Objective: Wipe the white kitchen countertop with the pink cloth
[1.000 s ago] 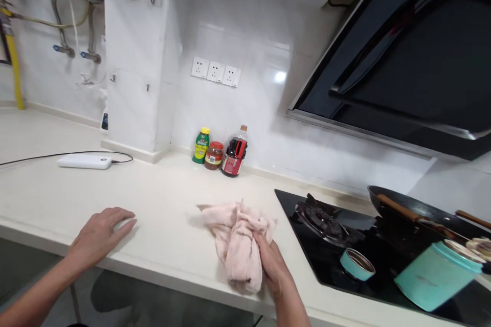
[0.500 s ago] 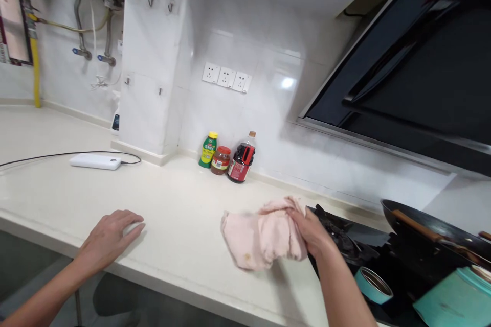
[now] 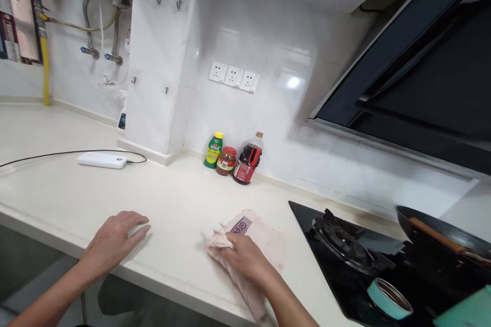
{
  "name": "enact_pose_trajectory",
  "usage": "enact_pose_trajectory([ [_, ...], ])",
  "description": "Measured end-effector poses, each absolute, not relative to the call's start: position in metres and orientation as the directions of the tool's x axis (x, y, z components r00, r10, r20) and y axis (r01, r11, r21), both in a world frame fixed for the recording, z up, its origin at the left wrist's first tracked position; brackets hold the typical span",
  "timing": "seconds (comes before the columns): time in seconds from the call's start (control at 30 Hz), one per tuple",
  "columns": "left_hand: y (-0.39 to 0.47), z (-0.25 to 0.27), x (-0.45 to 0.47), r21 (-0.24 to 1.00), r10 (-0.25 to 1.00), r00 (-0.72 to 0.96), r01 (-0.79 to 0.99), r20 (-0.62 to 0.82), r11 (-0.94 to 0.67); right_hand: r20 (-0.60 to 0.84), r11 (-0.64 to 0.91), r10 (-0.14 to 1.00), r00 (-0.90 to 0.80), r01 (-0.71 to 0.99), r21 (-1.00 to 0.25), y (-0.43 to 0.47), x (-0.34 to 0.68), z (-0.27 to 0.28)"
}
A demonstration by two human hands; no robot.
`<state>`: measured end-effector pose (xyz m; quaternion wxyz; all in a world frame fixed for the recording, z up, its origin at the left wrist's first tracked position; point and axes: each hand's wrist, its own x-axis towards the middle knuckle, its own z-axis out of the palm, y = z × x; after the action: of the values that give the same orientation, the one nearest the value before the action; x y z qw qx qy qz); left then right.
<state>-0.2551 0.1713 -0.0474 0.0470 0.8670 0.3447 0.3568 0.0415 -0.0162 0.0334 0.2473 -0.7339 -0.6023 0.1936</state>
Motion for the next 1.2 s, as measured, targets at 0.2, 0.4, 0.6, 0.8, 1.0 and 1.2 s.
enact_pose_trajectory([
  [0.2, 0.169, -0.045, -0.255, 0.345, 0.649, 0.491, 0.573, 0.581, -0.743, 0.112, -0.343, 0.892, 0.438, 0.817, -0.464, -0.001, 0.116, 0.050],
  [0.4, 0.168, -0.041, -0.255, 0.347, 0.661, 0.497, 0.584, 0.562, -0.734, 0.253, -0.638, 0.686, 0.682, 0.731, -0.243, -0.017, 0.163, 0.031],
  [0.6, 0.166, -0.038, -0.255, 0.328, 0.663, 0.502, 0.601, 0.555, -0.729, 0.005, -0.462, 0.880, 0.475, 0.857, -0.226, -0.024, 0.144, -0.006],
  [0.8, 0.169, -0.040, -0.254, 0.337, 0.670, 0.506, 0.600, 0.542, -0.726, -0.108, -0.383, 0.924, 0.368, 0.890, -0.246, -0.024, 0.072, -0.013],
  [1.0, 0.172, -0.040, -0.254, 0.347, 0.667, 0.504, 0.589, 0.548, -0.730, -0.150, 0.037, 0.983, -0.107, 0.911, -0.410, -0.036, -0.018, 0.002],
  [1.2, 0.175, -0.040, -0.257, 0.356, 0.684, 0.516, 0.598, 0.515, -0.718, -0.135, -0.059, 0.991, 0.022, 0.958, -0.281, 0.000, 0.016, 0.002],
])
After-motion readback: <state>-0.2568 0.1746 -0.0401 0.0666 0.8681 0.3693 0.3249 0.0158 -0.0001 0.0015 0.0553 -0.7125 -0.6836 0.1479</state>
